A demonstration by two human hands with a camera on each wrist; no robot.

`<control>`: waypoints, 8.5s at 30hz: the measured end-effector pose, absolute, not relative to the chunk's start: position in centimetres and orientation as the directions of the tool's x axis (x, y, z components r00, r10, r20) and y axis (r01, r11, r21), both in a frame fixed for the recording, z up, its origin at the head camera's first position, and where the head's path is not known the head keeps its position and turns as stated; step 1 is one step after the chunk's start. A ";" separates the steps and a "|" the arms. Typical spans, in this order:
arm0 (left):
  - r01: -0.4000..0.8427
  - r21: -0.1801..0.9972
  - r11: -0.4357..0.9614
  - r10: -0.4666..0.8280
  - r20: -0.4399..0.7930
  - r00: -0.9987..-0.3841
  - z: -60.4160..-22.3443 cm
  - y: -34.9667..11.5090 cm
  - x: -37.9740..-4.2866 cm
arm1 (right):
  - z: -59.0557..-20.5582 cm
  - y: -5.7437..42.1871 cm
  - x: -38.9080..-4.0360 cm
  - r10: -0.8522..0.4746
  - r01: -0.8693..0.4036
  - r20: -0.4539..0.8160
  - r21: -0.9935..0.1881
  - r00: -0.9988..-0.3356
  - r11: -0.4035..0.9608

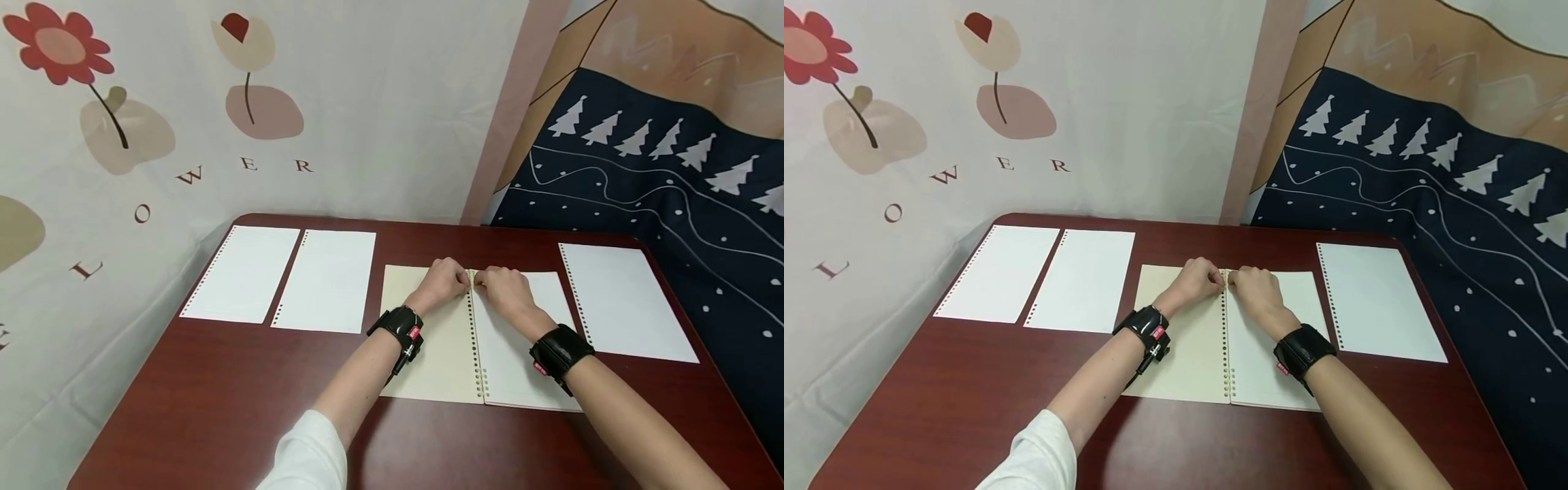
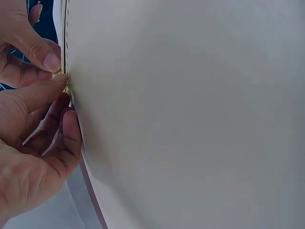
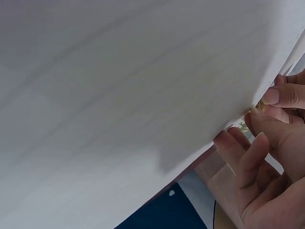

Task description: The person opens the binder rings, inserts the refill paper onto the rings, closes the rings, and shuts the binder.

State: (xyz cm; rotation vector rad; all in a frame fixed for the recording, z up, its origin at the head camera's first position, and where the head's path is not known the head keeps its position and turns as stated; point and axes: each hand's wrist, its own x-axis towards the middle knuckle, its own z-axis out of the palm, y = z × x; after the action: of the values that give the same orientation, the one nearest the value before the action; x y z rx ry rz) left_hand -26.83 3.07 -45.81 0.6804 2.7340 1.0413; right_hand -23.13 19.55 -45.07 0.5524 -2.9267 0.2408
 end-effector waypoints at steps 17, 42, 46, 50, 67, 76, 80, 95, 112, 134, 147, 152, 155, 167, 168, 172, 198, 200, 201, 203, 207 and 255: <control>0.360 0.575 0.735 0.450 -0.016 -0.893 -45.6 3.4 -26.5 | -44.9 19.7 -22.8 -0.342 -0.387 0.225 -0.205 -0.913 0.899; 0.453 0.536 0.713 0.522 0.025 -0.852 -45.2 2.9 -27.1 | -44.9 20.2 -23.1 -0.321 -0.363 0.201 -0.223 -0.925 0.905; 0.445 0.519 0.730 0.510 0.022 -0.860 -45.2 2.7 -27.1 | -44.9 20.3 -23.1 -0.313 -0.354 0.201 -0.219 -0.928 0.909; 0.438 0.502 0.746 0.500 0.013 -0.866 -45.1 2.5 -27.1 | -44.7 20.4 -23.0 -0.303 -0.346 0.203 -0.225 -0.931 0.911; 0.553 0.438 0.709 0.601 0.035 -0.799 -42.9 0.7 -22.9 | -42.9 21.5 -18.5 -0.306 -0.363 0.215 -0.319 -0.927 0.875; 0.663 0.492 0.564 0.761 0.002 -0.648 -43.4 0.1 -14.9 | -43.8 21.0 -9.9 -0.441 -0.485 0.202 -0.367 -0.875 0.794; 0.664 0.513 0.544 0.763 0.027 -0.646 -44.0 0.5 -13.6 | -44.2 20.7 -8.7 -0.437 -0.489 0.221 -0.363 -0.872 0.793; 0.655 0.470 0.592 0.739 0.009 -0.674 -44.6 1.4 -13.1 | -44.7 20.1 -8.8 -0.450 -0.497 0.213 -0.327 -0.867 0.803; 0.651 0.448 0.613 0.721 0.020 -0.692 -44.8 1.8 -13.3 | -45.3 19.8 -8.9 -0.477 -0.552 0.315 -0.226 -0.821 0.803; 0.663 0.435 0.610 0.728 0.023 -0.685 -45.1 1.6 -12.6 | -45.9 19.7 -8.5 -0.488 -0.580 0.347 -0.244 -0.801 0.778; 0.643 0.422 0.639 0.707 0.010 -0.708 -44.4 1.2 -12.1 | -45.0 19.8 -8.1 -0.494 -0.567 0.291 -0.282 -0.819 0.774; 0.695 0.376 0.613 0.744 0.024 -0.668 -43.7 0.8 -11.4 | -44.3 20.1 -7.3 -0.526 -0.588 0.266 -0.292 -0.807 0.754; 0.709 0.344 0.615 0.752 0.015 -0.659 -43.6 0.9 -11.2 | -44.0 20.1 -7.0 -0.543 -0.594 0.243 -0.278 -0.804 0.755; 0.688 0.255 0.680 0.700 0.052 -0.712 -43.7 2.2 -9.4 | -44.6 19.9 -5.9 -0.527 -0.612 0.338 -0.232 -0.780 0.756; 0.685 0.245 0.686 0.695 0.057 -0.716 -43.7 2.2 -9.3 | -44.7 19.9 -5.8 -0.523 -0.608 0.338 -0.232 -0.782 0.759; 0.676 0.223 0.702 0.682 0.063 -0.729 -43.7 2.4 -9.2 | -44.7 19.8 -5.6 -0.514 -0.593 0.323 -0.234 -0.795 0.770; 0.589 0.433 0.682 0.657 -0.011 -0.754 -44.2 2.0 -10.0 | -44.9 19.9 -5.7 -0.506 -0.572 0.288 -0.235 -0.813 0.786; 0.591 0.436 0.678 0.662 -0.013 -0.750 -44.2 1.9 -10.1 | -45.0 20.0 -5.7 -0.515 -0.582 0.293 -0.228 -0.806 0.781; 0.589 0.437 0.680 0.661 -0.017 -0.750 -44.2 1.9 -10.1 | -45.0 20.0 -5.7 -0.518 -0.585 0.293 -0.226 -0.804 0.779; 0.579 0.439 0.687 0.655 -0.030 -0.755 -44.2 1.8 -10.1 | -44.9 20.0 -5.7 -0.526 -0.590 0.287 -0.222 -0.801 0.777; 0.547 0.426 0.720 0.622 -0.048 -0.782 -44.0 1.6 -10.1 | -44.3 20.2 -5.6 -0.533 -0.596 0.285 -0.221 -0.797 0.772; 0.620 0.219 0.753 0.640 -0.023 -0.768 -43.9 1.0 -10.8 | -44.3 21.3 -5.2 -0.615 -0.664 0.280 -0.128 -0.737 0.737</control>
State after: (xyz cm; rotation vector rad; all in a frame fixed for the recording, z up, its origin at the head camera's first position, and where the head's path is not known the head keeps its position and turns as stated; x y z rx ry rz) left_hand -10.80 0.99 -43.91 1.0271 2.8506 0.3048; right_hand -5.22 21.32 -44.27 1.0158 -2.7197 0.3232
